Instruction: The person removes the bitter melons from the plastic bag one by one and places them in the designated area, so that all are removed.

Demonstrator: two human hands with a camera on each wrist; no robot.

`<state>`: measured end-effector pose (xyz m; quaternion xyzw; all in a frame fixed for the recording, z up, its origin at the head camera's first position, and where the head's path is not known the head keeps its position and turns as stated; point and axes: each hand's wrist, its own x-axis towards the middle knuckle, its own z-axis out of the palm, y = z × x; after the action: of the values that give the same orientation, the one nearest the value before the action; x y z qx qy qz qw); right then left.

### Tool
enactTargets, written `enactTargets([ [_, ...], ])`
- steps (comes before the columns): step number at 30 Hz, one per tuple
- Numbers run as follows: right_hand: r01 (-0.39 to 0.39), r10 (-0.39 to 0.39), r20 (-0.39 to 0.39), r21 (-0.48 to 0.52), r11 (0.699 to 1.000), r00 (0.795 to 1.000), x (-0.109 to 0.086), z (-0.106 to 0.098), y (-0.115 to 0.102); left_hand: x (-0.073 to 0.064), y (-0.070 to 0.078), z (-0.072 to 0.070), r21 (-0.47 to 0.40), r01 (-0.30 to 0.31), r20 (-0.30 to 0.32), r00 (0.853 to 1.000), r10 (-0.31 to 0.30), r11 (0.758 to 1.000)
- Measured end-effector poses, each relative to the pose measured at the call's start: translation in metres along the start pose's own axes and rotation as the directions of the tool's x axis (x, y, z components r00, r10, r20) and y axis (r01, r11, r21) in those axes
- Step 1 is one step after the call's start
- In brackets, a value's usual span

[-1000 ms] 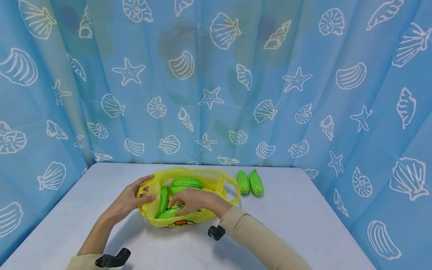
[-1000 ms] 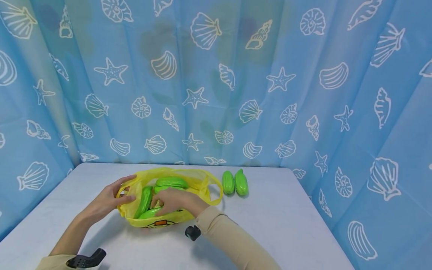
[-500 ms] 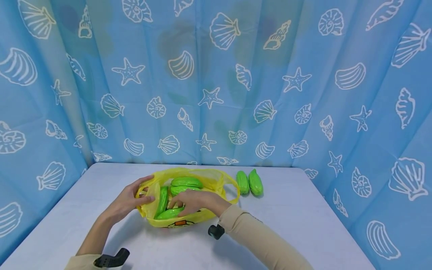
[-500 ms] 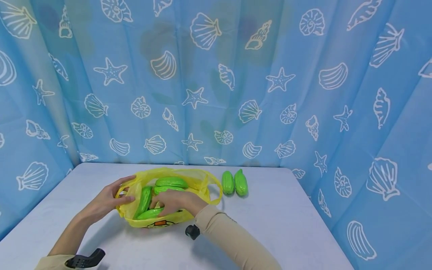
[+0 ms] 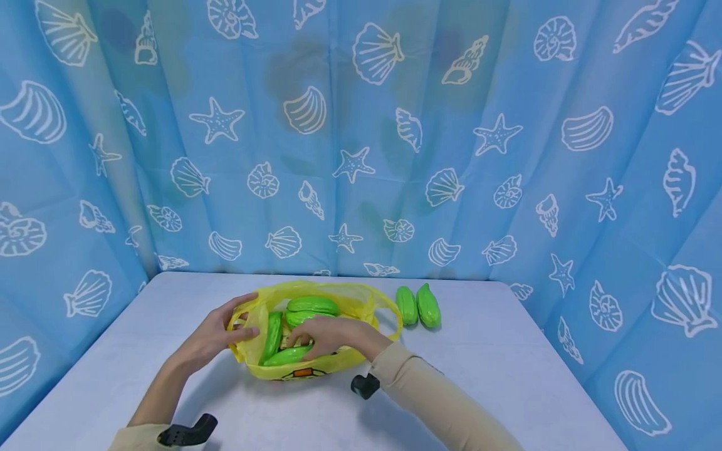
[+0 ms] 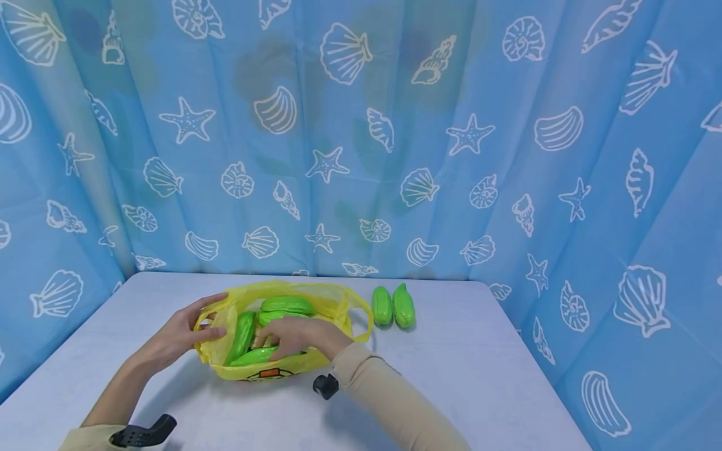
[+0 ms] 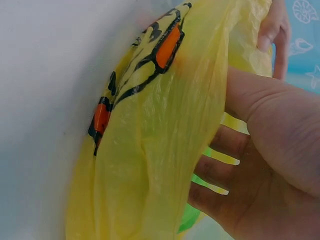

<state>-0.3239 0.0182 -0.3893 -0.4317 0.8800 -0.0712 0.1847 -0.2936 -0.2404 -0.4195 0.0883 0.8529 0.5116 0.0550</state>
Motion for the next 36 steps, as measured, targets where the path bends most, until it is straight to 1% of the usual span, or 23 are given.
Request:
enactTargets([
  [5, -0.028, 0.030, -0.036, 0.063, 0.998, 0.999, -0.006, -0.007, 0.006, 0.001, 0.000, 0.000, 0.009, -0.010, -0.006, 1.000, 0.010, 1.000],
  [12, -0.008, 0.015, -0.045, 0.141, 0.990, 0.999, -0.012, -0.013, 0.012, 0.000, 0.001, -0.002, 0.009, -0.016, -0.004, 1.000, 0.016, 1.000],
  [17, -0.005, 0.015, -0.060, 0.161, 0.987, 0.998, -0.016, -0.017, 0.013, 0.001, 0.001, -0.002, 0.004, -0.027, -0.001, 1.000, 0.027, 1.000],
  [20, -0.004, 0.017, -0.074, 0.171, 0.985, 0.997, -0.020, -0.020, 0.013, 0.002, 0.001, -0.001, 0.000, -0.015, -0.004, 1.000, 0.015, 1.000],
  [24, 0.017, 0.004, -0.109, 0.190, 0.982, 0.994, -0.028, -0.023, 0.015, 0.003, 0.000, -0.002, 0.002, -0.002, -0.008, 1.000, 0.002, 1.000],
  [30, 0.052, -0.015, -0.174, 0.212, 0.976, 0.985, -0.040, -0.019, 0.025, 0.001, 0.001, -0.001, -0.001, 0.008, -0.014, 1.000, -0.009, 1.000],
  [34, 0.038, 0.006, -0.227, 0.192, 0.981, 0.974, -0.052, -0.015, 0.033, -0.001, 0.002, 0.000, -0.013, 0.005, -0.010, 1.000, -0.005, 1.000],
  [36, 0.025, 0.028, -0.253, 0.203, 0.979, 0.967, -0.060, -0.014, 0.036, -0.001, 0.003, 0.000, -0.019, 0.003, -0.009, 1.000, -0.003, 1.000],
])
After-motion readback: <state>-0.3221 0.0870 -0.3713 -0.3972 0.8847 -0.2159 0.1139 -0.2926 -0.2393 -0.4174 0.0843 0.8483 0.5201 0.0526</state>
